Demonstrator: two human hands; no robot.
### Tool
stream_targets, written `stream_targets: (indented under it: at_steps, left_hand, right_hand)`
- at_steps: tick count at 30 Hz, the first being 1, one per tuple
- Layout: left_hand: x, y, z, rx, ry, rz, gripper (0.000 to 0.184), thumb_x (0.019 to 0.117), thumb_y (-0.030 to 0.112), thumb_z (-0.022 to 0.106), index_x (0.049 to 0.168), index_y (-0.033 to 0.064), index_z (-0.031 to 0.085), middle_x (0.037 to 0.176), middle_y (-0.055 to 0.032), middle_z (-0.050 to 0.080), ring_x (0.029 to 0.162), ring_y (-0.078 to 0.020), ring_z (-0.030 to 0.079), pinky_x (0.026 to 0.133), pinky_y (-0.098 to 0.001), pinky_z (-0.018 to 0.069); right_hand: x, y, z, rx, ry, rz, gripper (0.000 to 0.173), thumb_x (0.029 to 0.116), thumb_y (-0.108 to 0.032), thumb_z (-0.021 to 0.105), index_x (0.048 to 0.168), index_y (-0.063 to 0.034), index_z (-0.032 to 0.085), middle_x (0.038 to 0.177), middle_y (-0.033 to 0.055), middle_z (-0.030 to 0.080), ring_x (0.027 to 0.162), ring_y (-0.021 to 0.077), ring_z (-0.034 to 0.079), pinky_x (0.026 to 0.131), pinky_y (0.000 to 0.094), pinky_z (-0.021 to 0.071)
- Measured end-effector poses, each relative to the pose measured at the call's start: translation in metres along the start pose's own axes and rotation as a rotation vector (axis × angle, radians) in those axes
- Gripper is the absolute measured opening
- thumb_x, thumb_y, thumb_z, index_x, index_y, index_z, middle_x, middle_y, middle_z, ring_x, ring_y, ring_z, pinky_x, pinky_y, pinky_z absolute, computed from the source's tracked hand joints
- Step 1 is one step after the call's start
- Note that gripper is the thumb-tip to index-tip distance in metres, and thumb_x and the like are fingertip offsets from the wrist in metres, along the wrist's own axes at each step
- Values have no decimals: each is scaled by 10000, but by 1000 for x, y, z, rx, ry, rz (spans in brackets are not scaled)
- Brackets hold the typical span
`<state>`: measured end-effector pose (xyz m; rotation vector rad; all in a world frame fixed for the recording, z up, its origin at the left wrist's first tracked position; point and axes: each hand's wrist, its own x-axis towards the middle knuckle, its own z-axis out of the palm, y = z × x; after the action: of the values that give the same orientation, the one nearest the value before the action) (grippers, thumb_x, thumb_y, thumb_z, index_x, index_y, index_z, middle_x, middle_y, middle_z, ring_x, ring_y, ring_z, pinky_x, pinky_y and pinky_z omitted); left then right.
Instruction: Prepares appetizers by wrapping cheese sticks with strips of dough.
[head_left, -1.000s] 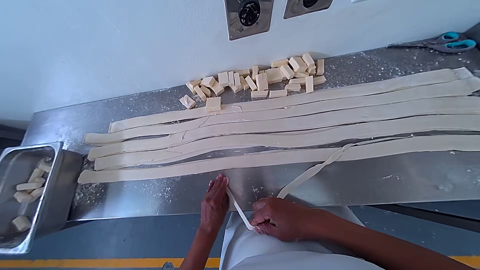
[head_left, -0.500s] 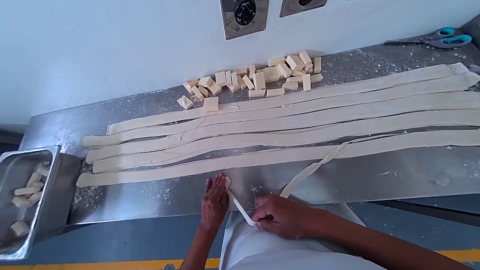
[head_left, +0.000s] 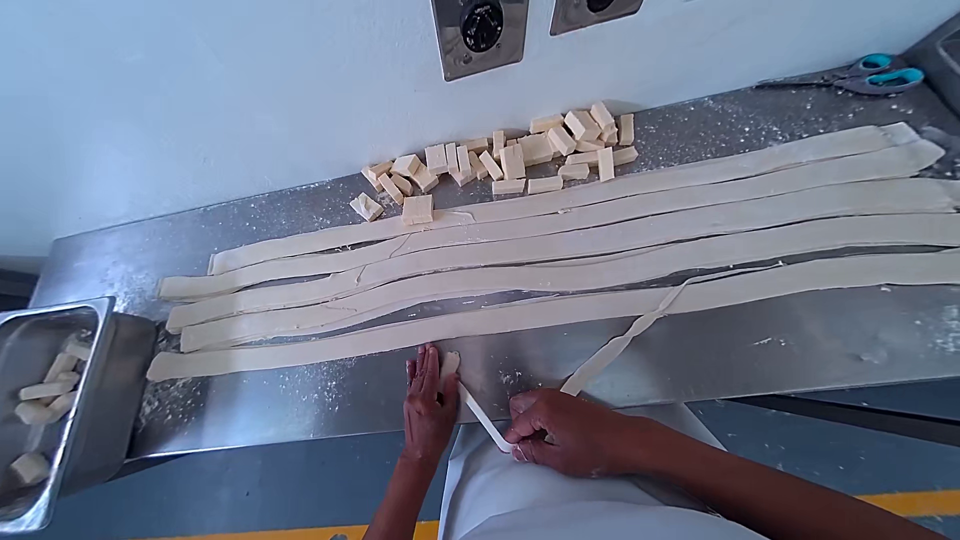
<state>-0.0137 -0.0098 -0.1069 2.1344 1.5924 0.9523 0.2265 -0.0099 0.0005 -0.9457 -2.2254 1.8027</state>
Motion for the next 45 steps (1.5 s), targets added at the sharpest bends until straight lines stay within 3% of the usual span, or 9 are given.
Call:
stream_targets:
  at_steps: [4, 10, 17, 25, 29, 32, 39, 43, 45]
  left_hand:
    - [5, 3, 8, -19, 43, -32, 283, 884, 25, 633, 1112, -109, 734, 1164, -259, 719, 1113, -447, 694, 997, -590, 525]
    - [1, 7, -2, -23, -51, 68, 331, 919, -10, 503, 1148, -87, 729, 1227, -245, 702, 1189, -441, 657, 1036, -658, 459]
    - [2, 4, 12, -38, -1, 20, 364, 879, 81, 654, 1180, -118, 701, 1201, -264, 705, 1148, -455, 675, 1032, -650, 471]
    - [-1, 6, -2, 12, -79, 101, 365, 942, 47, 467, 1172, -83, 720, 1234, -225, 705, 1187, -415, 666, 1048, -702, 418]
    - [-2, 4, 6, -5, -37, 24, 431, 934, 148, 585, 1250, -138, 650, 1258, -265, 681, 1198, -450, 649, 1082, -708, 379]
    - [-2, 5, 12, -4, 5, 26, 347, 887, 81, 637, 1173, -100, 714, 1196, -239, 716, 1144, -442, 681, 1040, -666, 455]
    - [-6, 10, 1, -11, -96, 85, 374, 946, 52, 462, 1189, -102, 701, 1261, -249, 685, 1212, -438, 645, 1060, -687, 418]
    - [-6, 12, 10, -27, -58, 24, 440, 935, 150, 570, 1249, -149, 643, 1276, -280, 666, 1227, -470, 624, 1084, -707, 377]
    - [-6, 14, 15, -56, -29, 32, 368, 884, 89, 624, 1180, -117, 702, 1205, -252, 708, 1159, -446, 672, 1042, -662, 457]
  right_hand:
    - [-1, 0, 0, -8, -4, 2, 264, 1032, -144, 564, 1090, 36, 749, 976, 192, 653, 922, 261, 610, 822, 360, 484]
    - [-4, 1, -2, 3, 0, 33, 279, 1039, -159, 556, 1105, 36, 745, 994, 193, 659, 938, 261, 615, 836, 362, 486]
    - [-5, 1, -3, 6, 27, 40, 274, 1038, -151, 555, 1097, 40, 743, 986, 186, 661, 926, 248, 612, 824, 349, 484]
    - [-7, 4, -2, 18, 11, 118, 299, 1049, -195, 553, 1101, 34, 739, 984, 176, 659, 922, 235, 610, 828, 351, 481]
    - [-5, 4, 0, 27, 22, 106, 295, 1047, -192, 554, 1100, 32, 740, 985, 175, 666, 925, 234, 614, 828, 352, 480]
    - [-5, 5, 1, 29, 14, 115, 295, 1050, -187, 551, 1104, 35, 738, 999, 180, 672, 943, 241, 618, 849, 360, 480]
    - [-4, 9, 3, 55, 4, 131, 303, 1052, -199, 550, 1099, 37, 734, 999, 175, 667, 939, 230, 615, 844, 356, 480]
    - [-3, 11, 4, 74, 23, 138, 298, 1052, -190, 545, 1105, 40, 727, 995, 174, 664, 931, 225, 612, 834, 350, 476]
    - [-5, 13, 4, 67, 33, 154, 302, 1055, -192, 538, 1107, 38, 727, 995, 172, 663, 928, 224, 609, 835, 354, 472]
